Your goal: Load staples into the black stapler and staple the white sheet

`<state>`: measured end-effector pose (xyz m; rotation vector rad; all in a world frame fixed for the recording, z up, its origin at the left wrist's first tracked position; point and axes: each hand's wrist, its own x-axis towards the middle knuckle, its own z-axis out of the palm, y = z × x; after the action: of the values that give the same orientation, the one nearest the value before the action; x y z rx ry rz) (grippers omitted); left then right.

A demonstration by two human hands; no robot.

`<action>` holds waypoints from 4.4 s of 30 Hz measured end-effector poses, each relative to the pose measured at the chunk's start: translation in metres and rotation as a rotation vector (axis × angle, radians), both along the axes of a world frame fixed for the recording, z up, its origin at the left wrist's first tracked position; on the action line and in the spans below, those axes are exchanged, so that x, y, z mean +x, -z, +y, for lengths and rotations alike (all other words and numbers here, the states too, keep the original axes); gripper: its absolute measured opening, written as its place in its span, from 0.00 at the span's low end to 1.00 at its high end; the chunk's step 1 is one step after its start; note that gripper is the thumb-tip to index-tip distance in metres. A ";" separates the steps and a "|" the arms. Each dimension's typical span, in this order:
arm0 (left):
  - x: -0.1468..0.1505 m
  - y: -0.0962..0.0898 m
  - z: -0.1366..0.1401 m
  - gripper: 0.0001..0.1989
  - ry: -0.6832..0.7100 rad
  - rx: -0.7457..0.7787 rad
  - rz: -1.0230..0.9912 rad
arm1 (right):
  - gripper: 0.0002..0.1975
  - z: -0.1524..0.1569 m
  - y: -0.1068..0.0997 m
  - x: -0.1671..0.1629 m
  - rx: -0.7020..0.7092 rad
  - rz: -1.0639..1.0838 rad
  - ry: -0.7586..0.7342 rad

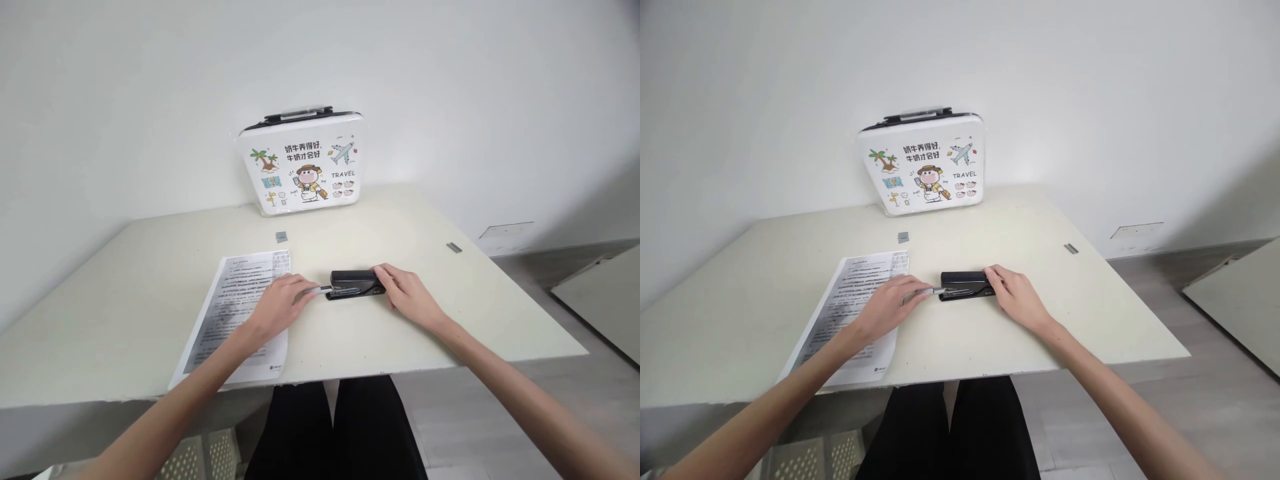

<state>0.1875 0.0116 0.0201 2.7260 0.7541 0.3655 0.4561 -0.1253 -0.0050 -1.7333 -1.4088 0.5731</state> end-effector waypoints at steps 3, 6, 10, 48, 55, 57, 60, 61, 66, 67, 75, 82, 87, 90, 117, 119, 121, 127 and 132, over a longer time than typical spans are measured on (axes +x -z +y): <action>-0.001 -0.002 0.000 0.15 -0.013 -0.010 0.010 | 0.25 0.000 0.000 0.000 -0.008 0.008 0.002; -0.007 -0.004 0.002 0.14 -0.045 -0.038 -0.004 | 0.25 -0.001 0.000 -0.001 -0.010 0.020 -0.005; -0.016 -0.004 0.003 0.12 -0.061 -0.058 -0.034 | 0.25 -0.001 0.000 -0.001 -0.006 0.013 -0.002; 0.039 0.010 0.035 0.22 0.260 -0.104 0.020 | 0.23 0.003 0.016 0.010 0.048 -0.072 -0.125; 0.033 0.008 0.018 0.27 0.141 -0.034 0.026 | 0.23 0.002 0.016 0.008 0.038 -0.054 -0.132; 0.019 0.005 0.009 0.26 0.114 0.003 -0.014 | 0.23 0.002 0.015 0.007 0.034 -0.055 -0.124; -0.021 -0.004 -0.003 0.22 0.092 0.069 -0.036 | 0.23 0.002 0.013 0.005 0.029 -0.069 -0.112; -0.039 -0.007 -0.006 0.20 0.072 0.094 -0.038 | 0.23 0.001 0.013 0.005 0.029 -0.074 -0.109; -0.121 -0.008 -0.030 0.33 0.065 0.133 0.132 | 0.22 0.000 0.014 0.004 0.040 -0.086 -0.098; -0.131 -0.005 -0.037 0.39 0.075 0.153 0.170 | 0.22 -0.001 0.014 0.004 0.039 -0.088 -0.096; -0.113 0.015 -0.097 0.33 0.058 0.220 0.168 | 0.22 -0.001 0.015 0.005 0.032 -0.079 -0.120; -0.069 0.018 -0.118 0.31 -0.004 0.175 0.104 | 0.23 0.001 0.022 0.009 0.026 -0.011 -0.181; -0.053 0.022 -0.122 0.29 0.014 0.145 0.072 | 0.22 0.000 0.018 0.006 0.023 -0.054 -0.199; -0.047 0.020 -0.124 0.27 0.017 0.076 0.081 | 0.22 -0.001 0.016 0.004 0.028 -0.080 -0.196; 0.011 0.033 -0.034 0.43 0.039 -0.028 0.085 | 0.30 0.042 -0.038 -0.048 -0.094 -0.316 -0.228; 0.013 0.035 -0.035 0.43 0.033 -0.023 0.067 | 0.30 0.042 -0.039 -0.050 -0.123 -0.319 -0.243; 0.015 0.037 -0.035 0.42 0.031 -0.015 0.045 | 0.30 0.042 -0.038 -0.050 -0.122 -0.319 -0.256; 0.022 0.037 -0.037 0.42 0.042 -0.008 0.022 | 0.29 0.041 -0.036 -0.048 -0.119 -0.327 -0.277; 0.026 0.036 -0.038 0.41 0.040 -0.017 0.034 | 0.29 0.040 -0.036 -0.049 -0.134 -0.349 -0.281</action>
<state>0.2131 -0.0266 -0.0161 2.7335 0.7064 0.3034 0.4069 -0.0849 0.0309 -1.8158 -1.9185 0.5414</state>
